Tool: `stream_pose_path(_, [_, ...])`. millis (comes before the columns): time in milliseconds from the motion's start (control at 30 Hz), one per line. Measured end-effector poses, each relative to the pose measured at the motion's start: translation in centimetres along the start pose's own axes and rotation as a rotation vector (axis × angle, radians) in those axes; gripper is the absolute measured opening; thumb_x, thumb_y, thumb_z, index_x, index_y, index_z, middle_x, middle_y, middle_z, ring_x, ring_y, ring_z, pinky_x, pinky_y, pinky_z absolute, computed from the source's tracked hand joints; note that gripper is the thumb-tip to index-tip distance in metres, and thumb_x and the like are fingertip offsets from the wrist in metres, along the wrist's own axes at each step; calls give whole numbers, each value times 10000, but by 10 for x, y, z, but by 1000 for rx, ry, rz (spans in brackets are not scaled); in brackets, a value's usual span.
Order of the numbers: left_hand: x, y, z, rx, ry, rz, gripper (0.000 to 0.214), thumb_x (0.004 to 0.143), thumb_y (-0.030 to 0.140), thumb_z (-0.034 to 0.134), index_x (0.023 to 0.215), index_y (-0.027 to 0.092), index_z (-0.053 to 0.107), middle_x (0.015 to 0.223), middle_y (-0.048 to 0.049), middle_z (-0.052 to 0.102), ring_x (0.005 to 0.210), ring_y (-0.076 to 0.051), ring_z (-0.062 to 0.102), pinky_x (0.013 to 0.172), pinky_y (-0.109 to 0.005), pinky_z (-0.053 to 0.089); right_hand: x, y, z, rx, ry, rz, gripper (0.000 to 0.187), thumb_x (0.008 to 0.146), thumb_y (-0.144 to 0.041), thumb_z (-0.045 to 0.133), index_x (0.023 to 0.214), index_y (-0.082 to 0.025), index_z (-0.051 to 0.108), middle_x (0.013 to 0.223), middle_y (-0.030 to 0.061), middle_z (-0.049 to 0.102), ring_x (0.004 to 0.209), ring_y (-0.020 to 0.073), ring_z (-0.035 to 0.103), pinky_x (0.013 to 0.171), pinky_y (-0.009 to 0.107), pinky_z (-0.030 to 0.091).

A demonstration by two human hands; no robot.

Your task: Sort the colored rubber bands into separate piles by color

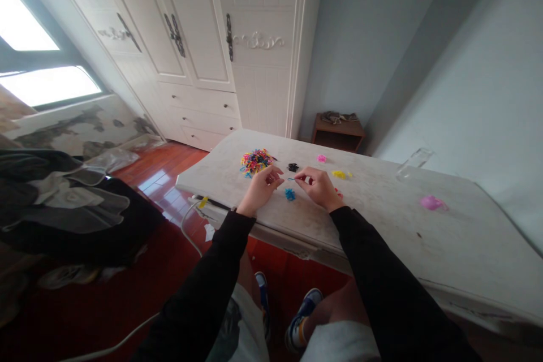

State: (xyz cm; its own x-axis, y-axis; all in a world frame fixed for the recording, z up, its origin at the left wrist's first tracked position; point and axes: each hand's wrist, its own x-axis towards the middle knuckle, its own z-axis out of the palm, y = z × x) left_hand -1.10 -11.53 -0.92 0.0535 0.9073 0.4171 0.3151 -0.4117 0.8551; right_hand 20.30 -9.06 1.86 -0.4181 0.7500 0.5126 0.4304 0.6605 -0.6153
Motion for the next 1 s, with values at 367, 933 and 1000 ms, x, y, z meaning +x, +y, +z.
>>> stream_pose_path(367, [2,-3,0,-43,51,-15,167,820,318,727,859,173,654,718,17,612,639,-111,529,622,-239,415,-2,3,-2,101,-126,-63,111,769,-107,694,753,-185,771,752,31,728,668,135,620,596,247,426])
stream_pose_path(933, [3,-6,0,-177,70,-91,292,762,381,820,830,165,635,752,-1,636,665,-116,628,614,-235,512,-2,0,-2,56,-197,-45,85,761,-117,722,767,-182,776,737,23,730,659,138,591,628,266,448])
stream_pose_path(1000, [2,-6,0,-182,70,-84,294,764,379,823,827,164,633,757,-2,636,667,-115,632,605,-232,524,-2,0,-2,42,-176,-53,71,773,-122,735,762,-184,769,746,23,727,686,145,604,647,272,453])
